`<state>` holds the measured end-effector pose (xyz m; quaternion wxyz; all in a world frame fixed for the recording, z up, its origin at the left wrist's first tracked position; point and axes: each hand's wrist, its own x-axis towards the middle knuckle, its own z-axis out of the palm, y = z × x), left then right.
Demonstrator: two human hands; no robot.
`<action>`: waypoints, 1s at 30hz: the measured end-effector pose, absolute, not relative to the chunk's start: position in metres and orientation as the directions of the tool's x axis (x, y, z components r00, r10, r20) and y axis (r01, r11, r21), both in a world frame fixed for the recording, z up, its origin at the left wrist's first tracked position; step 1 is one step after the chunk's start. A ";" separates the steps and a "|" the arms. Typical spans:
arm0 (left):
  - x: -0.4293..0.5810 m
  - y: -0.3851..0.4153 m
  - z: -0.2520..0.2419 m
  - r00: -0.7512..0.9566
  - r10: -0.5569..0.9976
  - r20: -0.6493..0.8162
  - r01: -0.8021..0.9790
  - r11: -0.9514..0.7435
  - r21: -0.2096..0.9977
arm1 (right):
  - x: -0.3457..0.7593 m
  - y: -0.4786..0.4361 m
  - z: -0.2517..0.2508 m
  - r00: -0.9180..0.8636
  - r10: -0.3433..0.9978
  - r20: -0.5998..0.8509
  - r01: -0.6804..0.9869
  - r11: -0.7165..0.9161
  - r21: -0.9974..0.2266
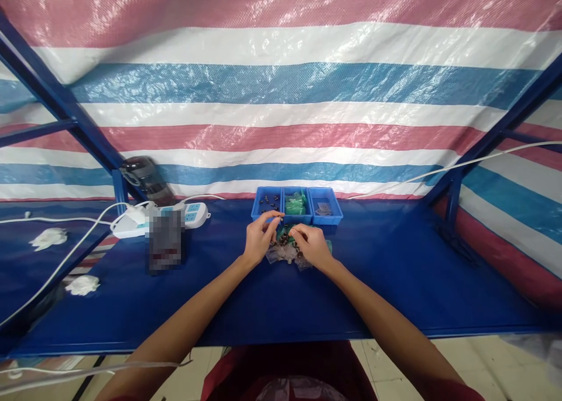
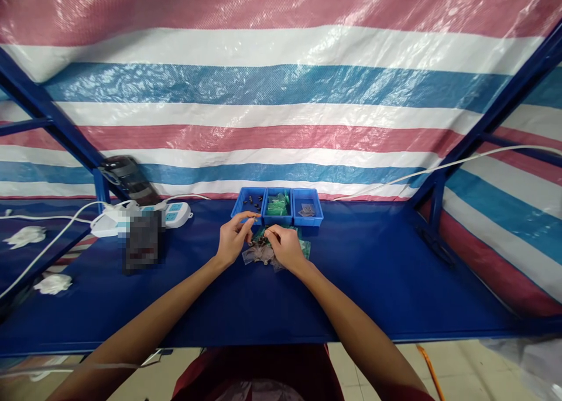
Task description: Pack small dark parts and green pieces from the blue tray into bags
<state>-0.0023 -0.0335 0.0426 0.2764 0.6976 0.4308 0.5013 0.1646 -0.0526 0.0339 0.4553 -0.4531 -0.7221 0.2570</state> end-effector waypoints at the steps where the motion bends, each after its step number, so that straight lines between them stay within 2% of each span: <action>1: -0.004 -0.032 0.043 0.108 0.878 0.466 0.328 -0.474 0.817 | 0.165 -0.053 0.034 -0.174 0.888 0.425 0.424 0.457 -0.782; 6: -0.012 -0.019 0.037 0.053 0.844 0.534 0.420 -0.504 0.754 | 0.164 -0.053 0.034 -0.180 0.882 0.436 0.438 0.469 -0.767; 13: -0.029 0.003 0.021 0.127 0.743 0.657 0.708 -0.532 0.464 | 0.164 -0.054 0.035 -0.200 0.876 0.439 0.444 0.480 -0.757; 20: -0.032 0.009 0.018 0.224 0.662 0.715 0.742 -0.591 0.315 | 0.164 -0.054 0.035 -0.236 0.867 0.439 0.456 0.498 -0.738; 30: -0.031 0.011 0.014 0.214 0.683 0.698 0.807 -0.527 0.268 | 0.163 -0.052 0.030 -0.261 0.856 0.446 0.487 0.515 -0.705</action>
